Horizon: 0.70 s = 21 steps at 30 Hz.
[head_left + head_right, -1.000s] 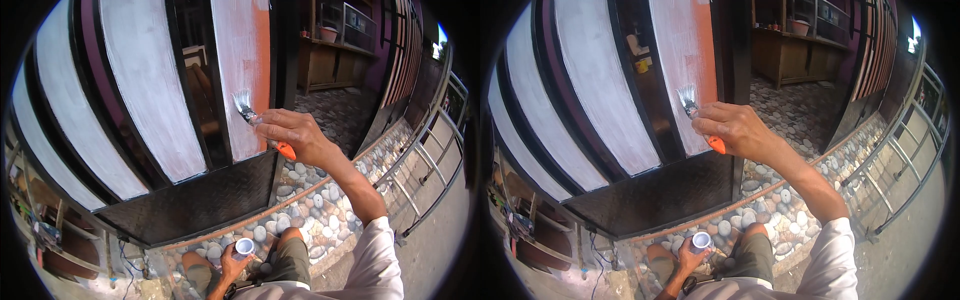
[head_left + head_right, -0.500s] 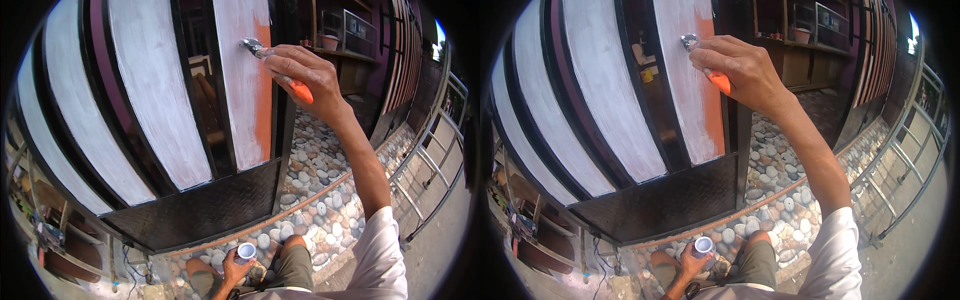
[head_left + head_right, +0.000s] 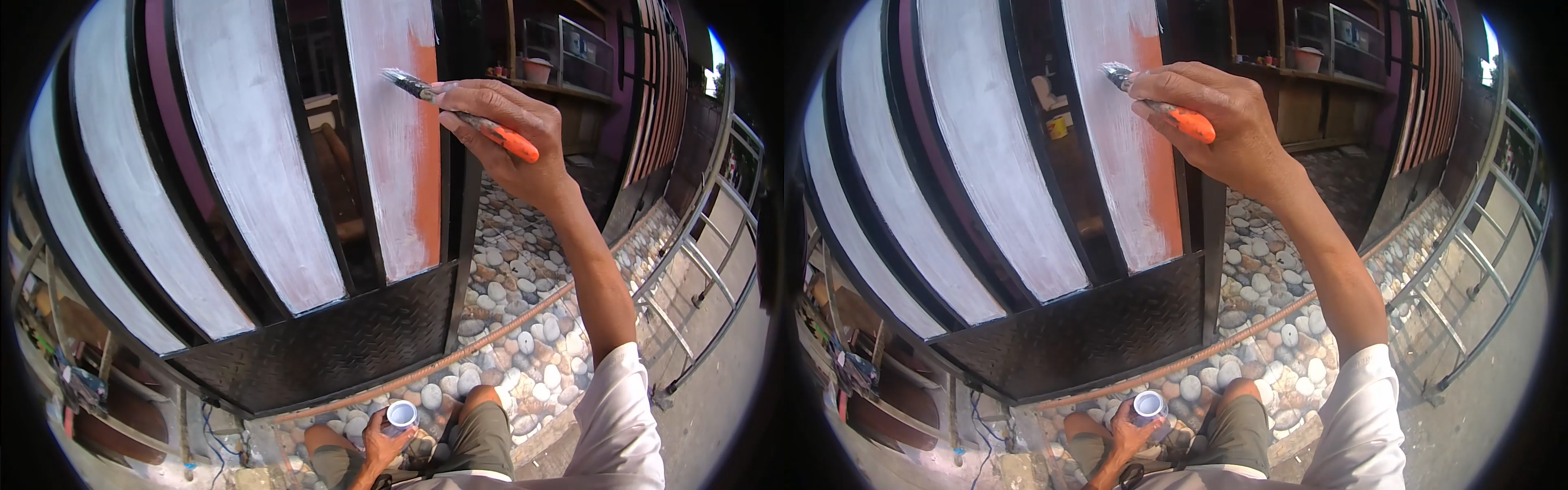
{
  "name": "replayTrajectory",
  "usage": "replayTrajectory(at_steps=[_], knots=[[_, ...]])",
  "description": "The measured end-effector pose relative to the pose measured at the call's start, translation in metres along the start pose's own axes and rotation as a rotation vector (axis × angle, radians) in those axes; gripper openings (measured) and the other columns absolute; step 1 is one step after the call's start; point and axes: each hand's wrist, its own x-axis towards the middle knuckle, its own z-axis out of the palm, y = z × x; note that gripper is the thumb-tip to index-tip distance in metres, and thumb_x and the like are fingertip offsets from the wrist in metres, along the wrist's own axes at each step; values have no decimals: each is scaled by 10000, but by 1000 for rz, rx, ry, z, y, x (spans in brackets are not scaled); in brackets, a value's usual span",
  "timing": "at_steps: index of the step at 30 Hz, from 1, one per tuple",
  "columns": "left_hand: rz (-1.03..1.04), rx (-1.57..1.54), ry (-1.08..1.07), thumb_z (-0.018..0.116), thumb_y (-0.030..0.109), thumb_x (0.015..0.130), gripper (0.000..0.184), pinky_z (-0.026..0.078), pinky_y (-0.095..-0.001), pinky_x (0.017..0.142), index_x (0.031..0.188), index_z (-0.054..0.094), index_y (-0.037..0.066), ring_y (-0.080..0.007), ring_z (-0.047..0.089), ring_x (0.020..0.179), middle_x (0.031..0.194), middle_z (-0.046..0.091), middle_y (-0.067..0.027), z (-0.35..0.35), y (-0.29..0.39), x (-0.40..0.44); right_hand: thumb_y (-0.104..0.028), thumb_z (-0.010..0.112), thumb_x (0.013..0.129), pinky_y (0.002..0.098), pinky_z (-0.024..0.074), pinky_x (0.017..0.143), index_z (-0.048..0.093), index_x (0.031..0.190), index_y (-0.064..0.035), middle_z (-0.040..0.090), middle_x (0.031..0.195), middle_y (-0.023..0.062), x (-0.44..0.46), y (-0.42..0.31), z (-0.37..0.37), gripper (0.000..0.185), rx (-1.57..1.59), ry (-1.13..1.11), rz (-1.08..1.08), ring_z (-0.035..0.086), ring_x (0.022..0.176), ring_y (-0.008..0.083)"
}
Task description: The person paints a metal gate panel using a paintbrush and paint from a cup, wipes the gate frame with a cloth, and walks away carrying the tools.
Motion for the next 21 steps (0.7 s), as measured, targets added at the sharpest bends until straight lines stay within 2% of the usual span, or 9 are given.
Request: replayTrajectory(at_steps=[2,4,5,12,16,18,21], knots=[[-19,-4,3,924,225,673,616,569,-356,845,1153,622,-17,-233,713,920,1030,716,-150,0,0,-2,-46,756,819,334,612,759,710,1005,-65,737,1024,79,-8,-2,10,192,-34,7,-15,720,907,240],[1,-12,31,925,226,672,610,570,-358,839,1142,625,-22,-233,712,909,1019,713,-154,0,4,-2,-46,755,813,335,613,755,689,1028,-89,729,1049,75,-38,-14,28,229,-112,-170,-15,705,969,231],[-6,-13,33,925,226,672,610,570,-358,839,1142,625,-22,-233,712,909,1019,713,-154,0,5,-3,-72,772,813,349,615,813,716,1076,-106,724,1107,90,-53,-23,34,272,-98,-229,49,702,1027,265],[-21,-16,14,923,218,675,597,574,-354,822,1132,625,-24,-227,712,901,1016,710,-153,-2,3,-7,-54,746,755,332,605,774,638,1019,-54,694,1090,96,-115,-79,51,286,18,-336,57,678,1032,250],[7,4,24,922,208,677,588,576,-351,815,1130,625,-19,-231,714,900,1015,711,-157,0,7,-9,-62,721,736,350,591,738,635,992,-31,689,1018,86,-132,-89,50,272,124,-411,96,682,960,264],[-48,42,-17,910,185,682,616,561,-364,890,1176,605,-21,-217,708,964,1034,725,-142,-1,10,-10,-16,724,725,354,579,700,647,973,-42,693,978,70,-133,-90,45,261,281,-536,186,687,908,260],[-28,44,-22,905,182,683,605,562,-367,889,1169,608,-22,-218,710,965,1037,725,-142,-1,3,-11,11,733,731,356,568,665,669,964,-54,699,926,64,-115,-71,43,250,329,-456,254,694,841,252]])
